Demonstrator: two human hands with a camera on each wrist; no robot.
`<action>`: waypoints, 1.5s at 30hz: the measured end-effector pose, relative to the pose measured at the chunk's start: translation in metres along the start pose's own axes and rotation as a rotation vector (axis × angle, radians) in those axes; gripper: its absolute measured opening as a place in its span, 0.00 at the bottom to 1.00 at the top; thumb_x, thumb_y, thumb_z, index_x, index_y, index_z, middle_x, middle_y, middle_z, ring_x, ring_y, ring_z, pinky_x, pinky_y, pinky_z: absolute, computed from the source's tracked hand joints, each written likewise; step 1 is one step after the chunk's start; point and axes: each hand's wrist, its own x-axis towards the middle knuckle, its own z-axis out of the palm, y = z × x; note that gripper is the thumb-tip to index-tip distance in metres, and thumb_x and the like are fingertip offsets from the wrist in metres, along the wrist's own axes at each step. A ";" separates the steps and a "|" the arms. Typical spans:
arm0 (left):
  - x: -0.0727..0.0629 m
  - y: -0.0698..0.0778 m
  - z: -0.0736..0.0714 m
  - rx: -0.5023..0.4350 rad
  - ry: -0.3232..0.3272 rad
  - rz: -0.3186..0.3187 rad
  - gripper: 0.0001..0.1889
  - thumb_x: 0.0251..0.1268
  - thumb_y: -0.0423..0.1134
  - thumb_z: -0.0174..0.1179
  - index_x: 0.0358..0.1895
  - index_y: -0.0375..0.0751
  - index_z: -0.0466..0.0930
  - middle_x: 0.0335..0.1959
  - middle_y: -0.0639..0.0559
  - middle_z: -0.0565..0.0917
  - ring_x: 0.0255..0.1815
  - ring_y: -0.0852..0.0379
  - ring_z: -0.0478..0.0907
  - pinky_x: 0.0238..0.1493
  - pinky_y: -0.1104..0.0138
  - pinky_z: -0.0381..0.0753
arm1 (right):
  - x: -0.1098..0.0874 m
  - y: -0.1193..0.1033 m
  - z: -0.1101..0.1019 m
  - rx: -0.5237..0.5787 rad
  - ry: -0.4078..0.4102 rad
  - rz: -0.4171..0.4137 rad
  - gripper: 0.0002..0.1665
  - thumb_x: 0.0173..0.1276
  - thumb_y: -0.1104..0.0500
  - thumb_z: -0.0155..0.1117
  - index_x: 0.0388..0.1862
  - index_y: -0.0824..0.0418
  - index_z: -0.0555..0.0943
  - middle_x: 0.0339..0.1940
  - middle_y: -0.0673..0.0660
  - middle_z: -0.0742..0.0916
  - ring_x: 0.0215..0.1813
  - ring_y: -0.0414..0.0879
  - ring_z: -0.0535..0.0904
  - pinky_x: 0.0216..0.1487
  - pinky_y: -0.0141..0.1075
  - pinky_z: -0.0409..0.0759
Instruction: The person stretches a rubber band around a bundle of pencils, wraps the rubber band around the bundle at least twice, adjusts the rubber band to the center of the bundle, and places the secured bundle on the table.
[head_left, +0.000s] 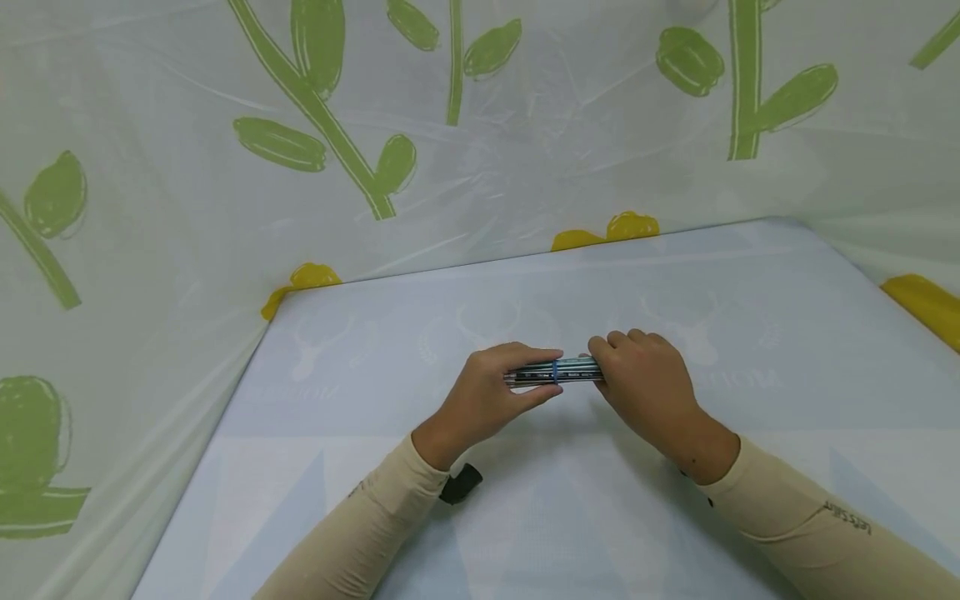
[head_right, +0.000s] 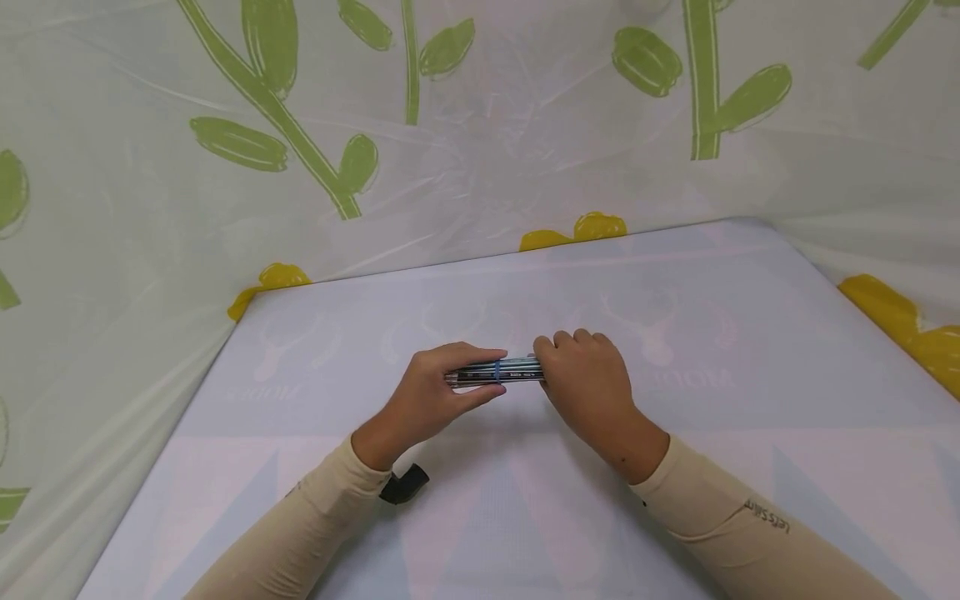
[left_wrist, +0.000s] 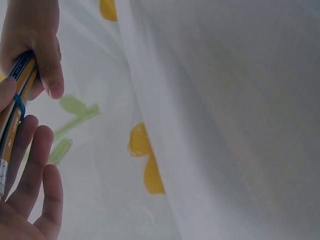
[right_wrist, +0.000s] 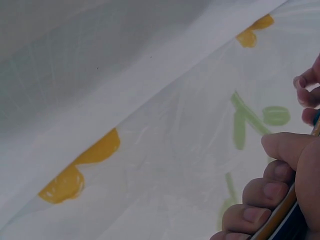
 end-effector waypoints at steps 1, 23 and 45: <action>0.000 0.000 0.000 0.016 0.005 0.012 0.21 0.55 0.39 0.75 0.54 0.43 0.86 0.46 0.52 0.89 0.43 0.64 0.84 0.44 0.75 0.82 | 0.000 0.000 0.000 0.000 -0.002 -0.001 0.15 0.54 0.58 0.81 0.34 0.63 0.83 0.24 0.57 0.85 0.23 0.48 0.74 0.28 0.40 0.78; 0.000 0.006 0.001 0.404 0.063 0.193 0.21 0.51 0.48 0.77 0.50 0.48 0.89 0.35 0.57 0.91 0.34 0.64 0.85 0.39 0.68 0.78 | -0.001 -0.004 -0.001 -0.002 -0.009 -0.022 0.13 0.55 0.60 0.80 0.32 0.63 0.83 0.21 0.57 0.84 0.20 0.47 0.71 0.25 0.38 0.75; 0.002 0.004 -0.004 0.480 0.016 0.122 0.17 0.53 0.48 0.77 0.45 0.48 0.88 0.36 0.60 0.90 0.30 0.67 0.82 0.40 0.67 0.77 | -0.001 0.000 0.004 -0.020 -0.033 -0.002 0.13 0.54 0.60 0.80 0.32 0.62 0.82 0.21 0.56 0.83 0.20 0.45 0.69 0.25 0.37 0.74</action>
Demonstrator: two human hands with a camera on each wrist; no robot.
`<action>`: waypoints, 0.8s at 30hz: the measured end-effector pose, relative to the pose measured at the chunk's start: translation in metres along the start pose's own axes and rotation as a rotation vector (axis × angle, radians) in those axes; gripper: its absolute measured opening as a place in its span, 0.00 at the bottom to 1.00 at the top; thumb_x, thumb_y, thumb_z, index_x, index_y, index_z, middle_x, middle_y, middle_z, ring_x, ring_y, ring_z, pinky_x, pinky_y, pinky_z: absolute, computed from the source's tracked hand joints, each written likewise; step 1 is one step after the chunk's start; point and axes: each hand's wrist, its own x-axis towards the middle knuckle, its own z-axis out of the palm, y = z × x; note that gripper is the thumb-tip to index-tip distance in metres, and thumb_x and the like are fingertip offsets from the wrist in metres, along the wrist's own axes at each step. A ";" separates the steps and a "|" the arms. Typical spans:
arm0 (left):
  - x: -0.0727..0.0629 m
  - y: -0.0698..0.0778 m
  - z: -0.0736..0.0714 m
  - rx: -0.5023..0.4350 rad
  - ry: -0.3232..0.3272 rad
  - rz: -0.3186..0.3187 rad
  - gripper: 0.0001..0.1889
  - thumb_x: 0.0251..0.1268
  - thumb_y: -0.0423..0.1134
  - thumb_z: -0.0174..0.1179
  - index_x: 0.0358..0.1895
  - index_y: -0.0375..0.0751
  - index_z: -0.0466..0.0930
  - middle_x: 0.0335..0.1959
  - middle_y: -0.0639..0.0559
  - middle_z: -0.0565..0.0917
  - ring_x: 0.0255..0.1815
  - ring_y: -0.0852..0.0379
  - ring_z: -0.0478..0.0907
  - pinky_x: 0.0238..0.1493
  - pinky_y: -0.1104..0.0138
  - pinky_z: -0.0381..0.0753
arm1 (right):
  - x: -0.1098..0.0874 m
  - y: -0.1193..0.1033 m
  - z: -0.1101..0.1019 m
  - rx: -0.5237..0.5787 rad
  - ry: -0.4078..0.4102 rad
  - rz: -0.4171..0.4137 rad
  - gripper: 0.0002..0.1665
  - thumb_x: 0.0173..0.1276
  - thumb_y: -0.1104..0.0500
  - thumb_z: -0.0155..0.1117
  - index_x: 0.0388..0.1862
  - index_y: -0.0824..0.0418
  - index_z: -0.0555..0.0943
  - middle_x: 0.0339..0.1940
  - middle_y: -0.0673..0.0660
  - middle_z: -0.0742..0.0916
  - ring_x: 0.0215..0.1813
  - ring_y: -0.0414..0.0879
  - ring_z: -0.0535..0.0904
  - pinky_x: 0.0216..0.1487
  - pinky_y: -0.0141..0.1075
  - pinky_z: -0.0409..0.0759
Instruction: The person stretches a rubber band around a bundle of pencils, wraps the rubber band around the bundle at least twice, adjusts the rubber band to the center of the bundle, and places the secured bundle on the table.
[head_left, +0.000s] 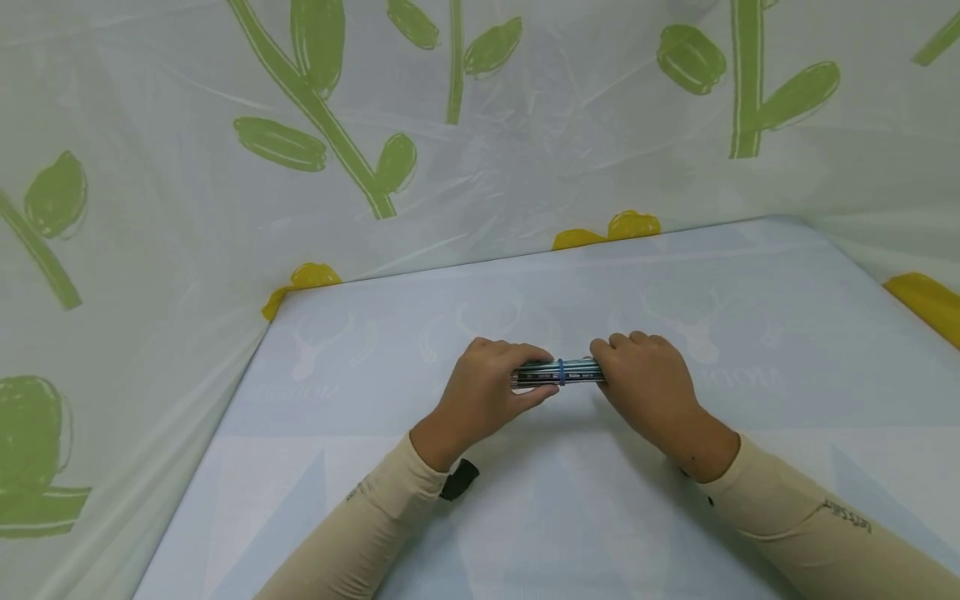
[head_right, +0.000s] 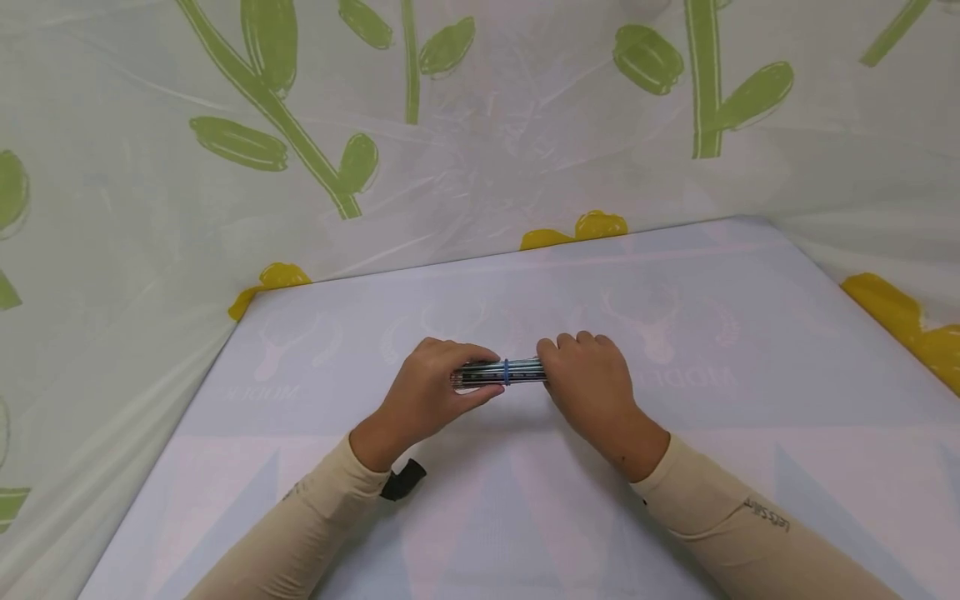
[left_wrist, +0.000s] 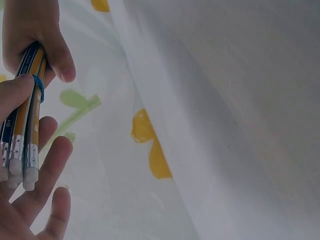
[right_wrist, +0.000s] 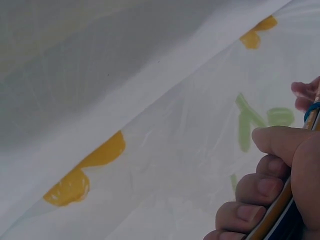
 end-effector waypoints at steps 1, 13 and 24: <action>0.000 0.000 0.000 0.001 -0.002 -0.008 0.17 0.53 0.48 0.77 0.44 0.48 0.88 0.36 0.61 0.90 0.30 0.67 0.82 0.40 0.67 0.77 | 0.000 0.000 0.000 0.002 0.001 0.001 0.13 0.54 0.60 0.80 0.31 0.62 0.82 0.20 0.56 0.83 0.20 0.45 0.69 0.25 0.37 0.74; -0.002 0.004 0.003 -0.034 0.042 0.051 0.17 0.54 0.47 0.76 0.47 0.47 0.88 0.38 0.59 0.91 0.37 0.64 0.85 0.44 0.68 0.75 | -0.001 -0.004 -0.001 0.032 0.049 -0.039 0.13 0.53 0.62 0.80 0.31 0.62 0.82 0.22 0.56 0.85 0.21 0.47 0.72 0.25 0.38 0.75; -0.002 0.008 0.003 -0.024 0.045 0.078 0.19 0.53 0.50 0.76 0.48 0.49 0.90 0.36 0.59 0.91 0.34 0.65 0.84 0.42 0.68 0.75 | -0.004 -0.008 -0.001 0.015 0.082 -0.067 0.14 0.50 0.65 0.81 0.30 0.62 0.81 0.21 0.56 0.84 0.20 0.47 0.72 0.23 0.36 0.71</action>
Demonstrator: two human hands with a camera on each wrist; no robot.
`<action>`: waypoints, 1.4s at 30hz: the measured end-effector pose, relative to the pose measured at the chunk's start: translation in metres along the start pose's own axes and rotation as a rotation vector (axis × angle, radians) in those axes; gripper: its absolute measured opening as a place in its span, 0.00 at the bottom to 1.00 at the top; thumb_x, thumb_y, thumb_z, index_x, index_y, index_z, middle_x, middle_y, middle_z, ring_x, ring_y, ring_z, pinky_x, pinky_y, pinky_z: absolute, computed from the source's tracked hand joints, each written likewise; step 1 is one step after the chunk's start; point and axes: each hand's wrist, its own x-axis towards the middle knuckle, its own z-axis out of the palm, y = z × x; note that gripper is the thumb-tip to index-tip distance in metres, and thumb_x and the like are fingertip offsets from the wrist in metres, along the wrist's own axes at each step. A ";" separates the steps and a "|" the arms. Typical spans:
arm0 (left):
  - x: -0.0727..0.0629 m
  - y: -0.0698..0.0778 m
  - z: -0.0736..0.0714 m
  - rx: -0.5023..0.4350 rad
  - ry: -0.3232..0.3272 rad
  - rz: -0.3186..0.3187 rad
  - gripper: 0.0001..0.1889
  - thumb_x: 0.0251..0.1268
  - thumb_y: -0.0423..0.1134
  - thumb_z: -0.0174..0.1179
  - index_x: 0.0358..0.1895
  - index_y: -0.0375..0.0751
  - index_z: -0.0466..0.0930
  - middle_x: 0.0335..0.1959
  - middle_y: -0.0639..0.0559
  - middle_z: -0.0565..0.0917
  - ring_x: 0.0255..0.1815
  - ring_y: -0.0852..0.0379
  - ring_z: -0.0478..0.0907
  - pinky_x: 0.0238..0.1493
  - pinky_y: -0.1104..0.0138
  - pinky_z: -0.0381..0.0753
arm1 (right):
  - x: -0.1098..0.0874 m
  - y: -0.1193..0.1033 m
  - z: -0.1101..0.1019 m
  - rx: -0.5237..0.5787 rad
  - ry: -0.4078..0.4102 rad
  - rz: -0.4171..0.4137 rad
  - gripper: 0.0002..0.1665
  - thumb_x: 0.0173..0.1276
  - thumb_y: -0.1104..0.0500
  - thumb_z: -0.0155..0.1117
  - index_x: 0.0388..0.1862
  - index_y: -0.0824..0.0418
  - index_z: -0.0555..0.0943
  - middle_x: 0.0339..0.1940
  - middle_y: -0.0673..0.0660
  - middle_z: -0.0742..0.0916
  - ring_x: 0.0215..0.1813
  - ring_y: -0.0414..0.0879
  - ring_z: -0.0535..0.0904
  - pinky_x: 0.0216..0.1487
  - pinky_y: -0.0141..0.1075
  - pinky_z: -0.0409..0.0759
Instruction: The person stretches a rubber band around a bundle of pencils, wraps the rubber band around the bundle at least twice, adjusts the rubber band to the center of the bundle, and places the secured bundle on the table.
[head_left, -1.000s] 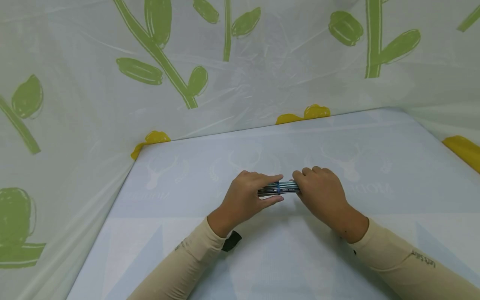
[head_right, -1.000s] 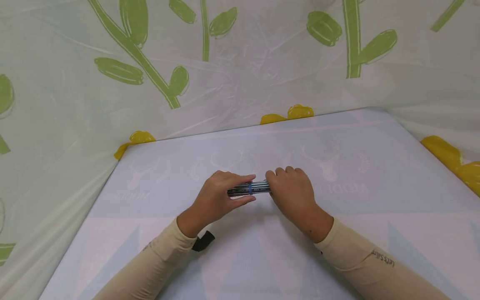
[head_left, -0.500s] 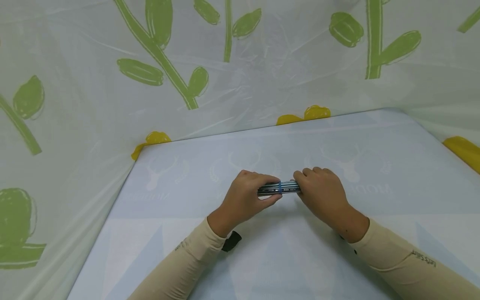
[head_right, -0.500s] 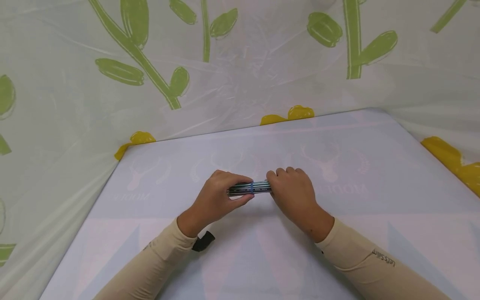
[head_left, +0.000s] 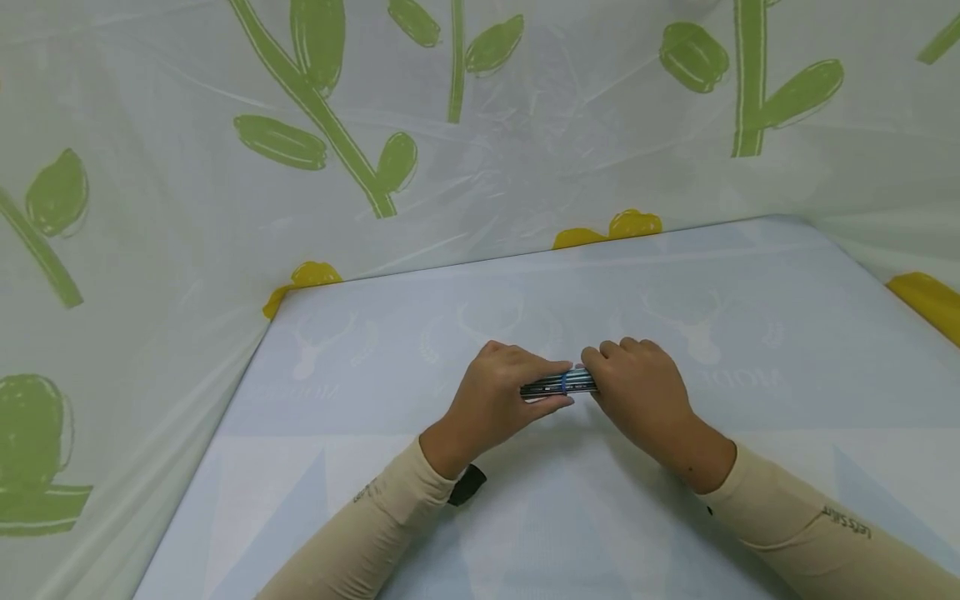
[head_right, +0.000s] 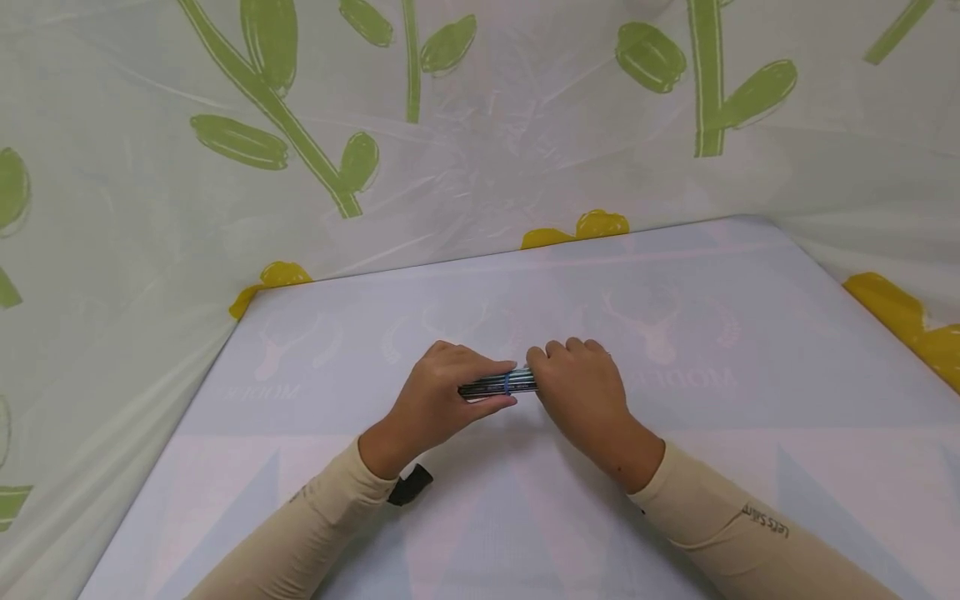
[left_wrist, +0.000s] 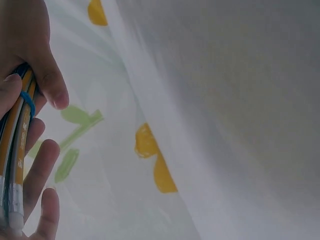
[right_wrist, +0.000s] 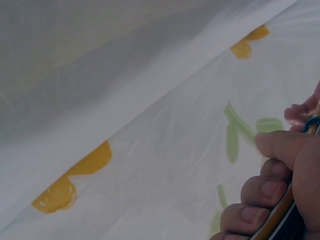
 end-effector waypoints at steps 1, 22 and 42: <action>0.000 0.001 0.000 0.003 -0.002 0.003 0.19 0.53 0.50 0.76 0.48 0.49 0.90 0.36 0.59 0.91 0.34 0.65 0.84 0.42 0.68 0.75 | 0.000 -0.001 0.000 -0.003 0.000 -0.003 0.14 0.50 0.64 0.81 0.30 0.62 0.81 0.21 0.56 0.84 0.20 0.47 0.72 0.23 0.36 0.71; -0.002 0.008 0.005 0.095 -0.002 -0.014 0.20 0.51 0.53 0.76 0.48 0.52 0.90 0.36 0.61 0.91 0.35 0.65 0.86 0.40 0.68 0.74 | -0.003 -0.006 -0.003 -0.020 -0.038 -0.009 0.14 0.51 0.63 0.81 0.30 0.62 0.81 0.21 0.56 0.84 0.20 0.47 0.73 0.23 0.38 0.72; -0.004 0.011 0.008 0.111 -0.003 -0.003 0.23 0.50 0.54 0.76 0.51 0.53 0.89 0.37 0.61 0.91 0.37 0.64 0.87 0.38 0.69 0.76 | -0.004 -0.009 -0.003 -0.026 -0.045 -0.008 0.14 0.50 0.63 0.81 0.30 0.61 0.81 0.20 0.55 0.83 0.20 0.47 0.73 0.23 0.37 0.72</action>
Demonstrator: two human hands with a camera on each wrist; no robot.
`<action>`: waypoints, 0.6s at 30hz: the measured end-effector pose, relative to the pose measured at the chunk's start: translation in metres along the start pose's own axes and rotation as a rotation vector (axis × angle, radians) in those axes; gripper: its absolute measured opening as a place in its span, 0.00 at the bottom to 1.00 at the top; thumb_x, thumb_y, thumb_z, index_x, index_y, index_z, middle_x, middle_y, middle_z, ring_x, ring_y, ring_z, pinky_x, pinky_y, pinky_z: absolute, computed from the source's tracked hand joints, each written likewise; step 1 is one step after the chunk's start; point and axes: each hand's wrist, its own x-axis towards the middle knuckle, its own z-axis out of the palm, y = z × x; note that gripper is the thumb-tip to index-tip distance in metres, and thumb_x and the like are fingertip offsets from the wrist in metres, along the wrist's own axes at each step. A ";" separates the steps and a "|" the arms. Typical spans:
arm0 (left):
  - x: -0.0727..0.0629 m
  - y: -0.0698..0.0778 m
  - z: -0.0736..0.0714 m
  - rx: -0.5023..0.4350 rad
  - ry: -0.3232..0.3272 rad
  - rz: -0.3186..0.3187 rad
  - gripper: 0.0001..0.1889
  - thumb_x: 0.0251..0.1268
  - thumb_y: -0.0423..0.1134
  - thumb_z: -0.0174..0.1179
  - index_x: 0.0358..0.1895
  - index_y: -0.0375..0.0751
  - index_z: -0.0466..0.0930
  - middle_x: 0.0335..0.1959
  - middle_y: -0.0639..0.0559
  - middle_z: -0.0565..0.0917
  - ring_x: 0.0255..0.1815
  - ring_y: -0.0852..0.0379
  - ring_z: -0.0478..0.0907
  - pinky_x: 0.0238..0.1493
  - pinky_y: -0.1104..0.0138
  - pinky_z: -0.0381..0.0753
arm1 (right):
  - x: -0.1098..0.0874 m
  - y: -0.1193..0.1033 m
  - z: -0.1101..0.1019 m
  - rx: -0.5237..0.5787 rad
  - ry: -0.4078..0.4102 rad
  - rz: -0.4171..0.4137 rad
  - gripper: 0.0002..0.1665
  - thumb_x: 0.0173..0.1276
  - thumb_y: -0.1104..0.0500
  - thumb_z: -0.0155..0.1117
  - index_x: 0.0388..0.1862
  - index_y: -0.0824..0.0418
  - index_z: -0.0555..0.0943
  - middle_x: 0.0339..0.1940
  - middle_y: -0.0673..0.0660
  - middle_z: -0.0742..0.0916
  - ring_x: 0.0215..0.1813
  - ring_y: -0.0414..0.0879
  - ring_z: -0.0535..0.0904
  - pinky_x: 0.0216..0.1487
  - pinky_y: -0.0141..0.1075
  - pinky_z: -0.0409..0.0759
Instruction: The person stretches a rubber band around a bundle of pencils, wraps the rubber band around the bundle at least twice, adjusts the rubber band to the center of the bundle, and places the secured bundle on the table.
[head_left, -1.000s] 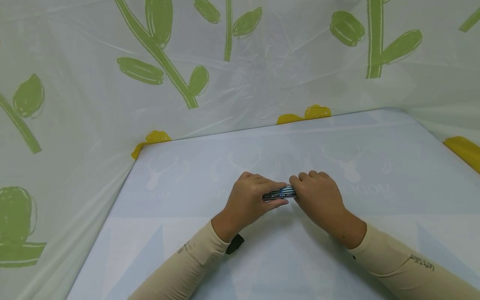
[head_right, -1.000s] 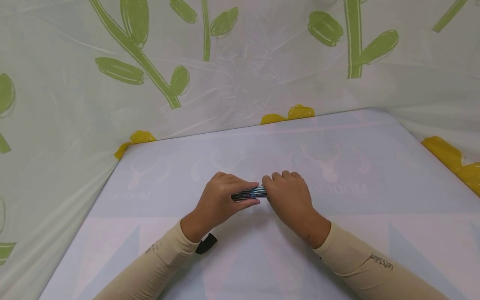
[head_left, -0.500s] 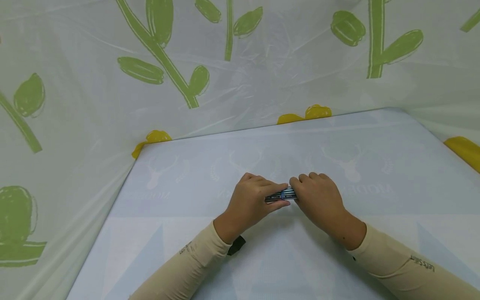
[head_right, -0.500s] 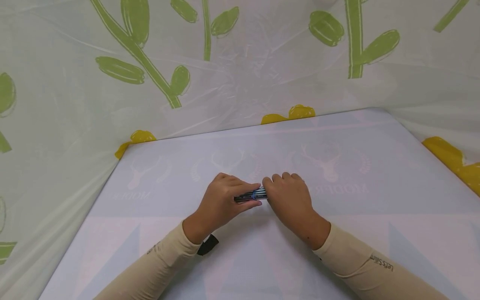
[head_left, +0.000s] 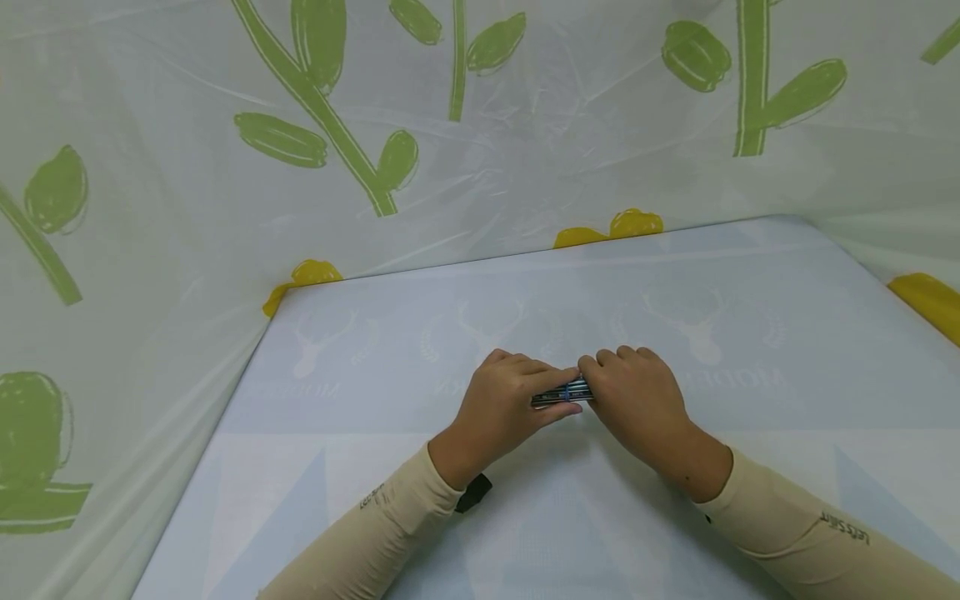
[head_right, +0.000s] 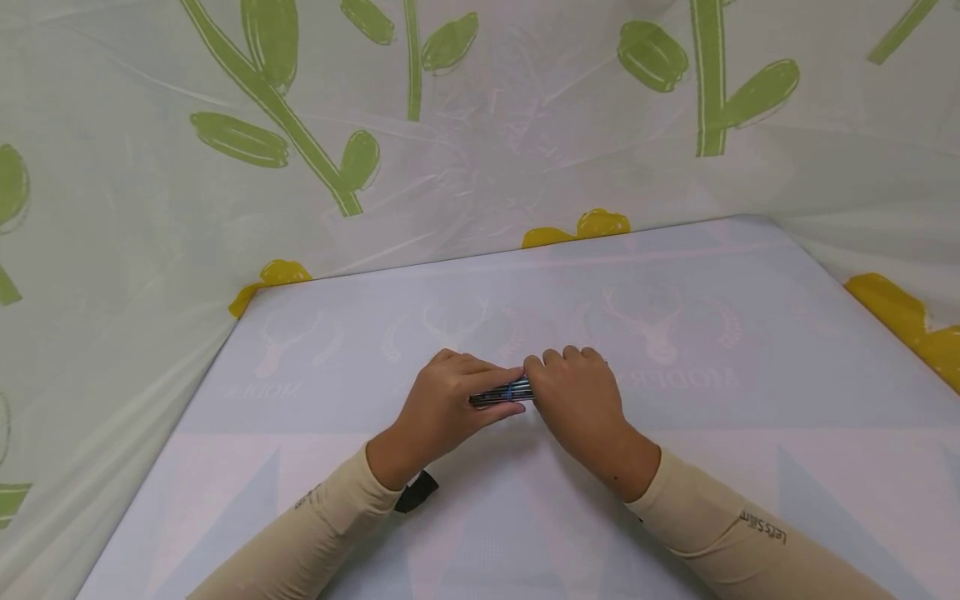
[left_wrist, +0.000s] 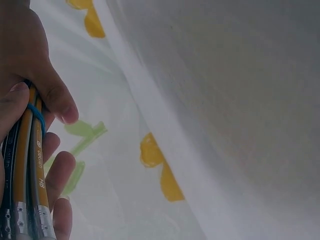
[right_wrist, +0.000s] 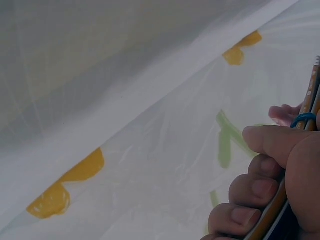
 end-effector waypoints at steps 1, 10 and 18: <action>0.000 0.000 0.000 0.001 -0.001 0.000 0.23 0.50 0.54 0.76 0.51 0.53 0.89 0.37 0.61 0.91 0.37 0.64 0.87 0.38 0.69 0.76 | 0.000 0.000 0.000 -0.001 -0.001 0.001 0.14 0.50 0.63 0.81 0.30 0.61 0.81 0.20 0.55 0.83 0.20 0.47 0.74 0.23 0.37 0.72; 0.001 -0.003 -0.003 0.017 -0.018 0.001 0.25 0.53 0.53 0.75 0.55 0.50 0.86 0.39 0.59 0.91 0.35 0.64 0.86 0.38 0.68 0.76 | 0.002 0.004 0.001 -0.009 -0.039 0.026 0.16 0.51 0.61 0.81 0.35 0.63 0.83 0.24 0.57 0.86 0.23 0.48 0.77 0.26 0.39 0.77; 0.003 -0.006 -0.005 0.010 -0.006 -0.026 0.14 0.56 0.48 0.73 0.43 0.49 0.85 0.35 0.63 0.89 0.33 0.65 0.84 0.39 0.68 0.76 | 0.002 0.010 0.005 0.018 -0.009 0.037 0.14 0.50 0.66 0.79 0.26 0.60 0.78 0.17 0.54 0.79 0.19 0.45 0.68 0.21 0.36 0.67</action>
